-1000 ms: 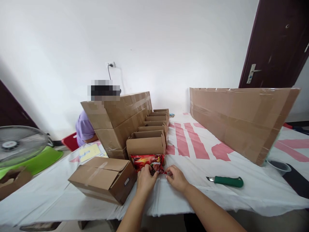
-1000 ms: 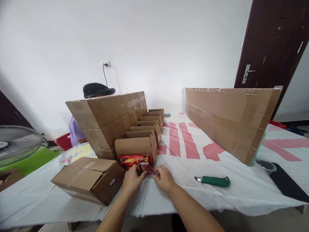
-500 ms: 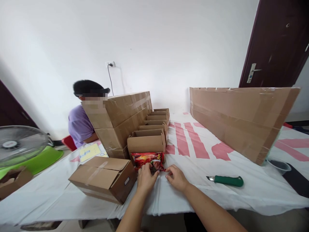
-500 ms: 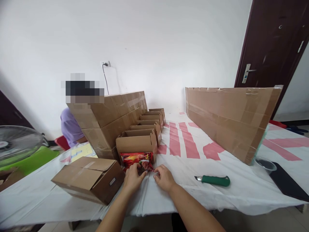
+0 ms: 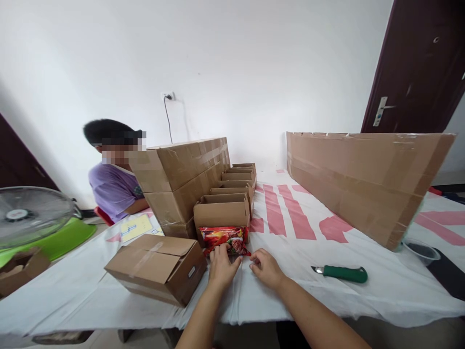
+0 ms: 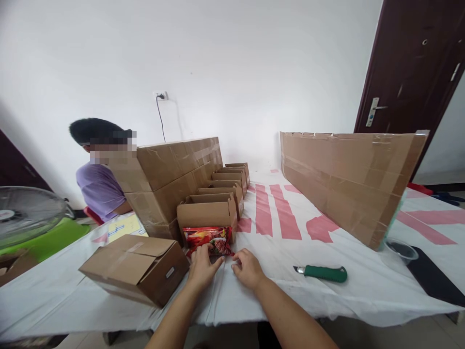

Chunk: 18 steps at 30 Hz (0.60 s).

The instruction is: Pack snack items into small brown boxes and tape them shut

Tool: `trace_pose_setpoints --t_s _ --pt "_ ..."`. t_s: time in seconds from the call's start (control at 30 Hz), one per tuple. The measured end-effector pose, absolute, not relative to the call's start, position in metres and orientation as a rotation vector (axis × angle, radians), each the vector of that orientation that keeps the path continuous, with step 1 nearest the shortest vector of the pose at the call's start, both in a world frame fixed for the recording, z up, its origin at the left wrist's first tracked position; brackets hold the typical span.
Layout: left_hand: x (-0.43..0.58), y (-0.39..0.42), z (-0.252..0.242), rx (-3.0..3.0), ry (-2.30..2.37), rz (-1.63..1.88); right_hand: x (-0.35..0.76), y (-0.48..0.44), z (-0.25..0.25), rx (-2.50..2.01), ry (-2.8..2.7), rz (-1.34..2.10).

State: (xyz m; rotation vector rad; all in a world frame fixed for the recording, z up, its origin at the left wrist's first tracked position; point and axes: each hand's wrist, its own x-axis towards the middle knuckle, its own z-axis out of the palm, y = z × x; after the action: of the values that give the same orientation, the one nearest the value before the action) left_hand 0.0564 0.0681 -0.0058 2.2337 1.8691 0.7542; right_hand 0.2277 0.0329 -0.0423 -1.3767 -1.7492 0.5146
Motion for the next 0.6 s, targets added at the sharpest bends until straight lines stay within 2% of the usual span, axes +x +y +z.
trace_pose_setpoints --t_s 0.6 --pt "0.061 0.093 -0.016 2.236 1.822 0.859 0.228 0.033 -0.045 -1.362 -1.754 0.494"
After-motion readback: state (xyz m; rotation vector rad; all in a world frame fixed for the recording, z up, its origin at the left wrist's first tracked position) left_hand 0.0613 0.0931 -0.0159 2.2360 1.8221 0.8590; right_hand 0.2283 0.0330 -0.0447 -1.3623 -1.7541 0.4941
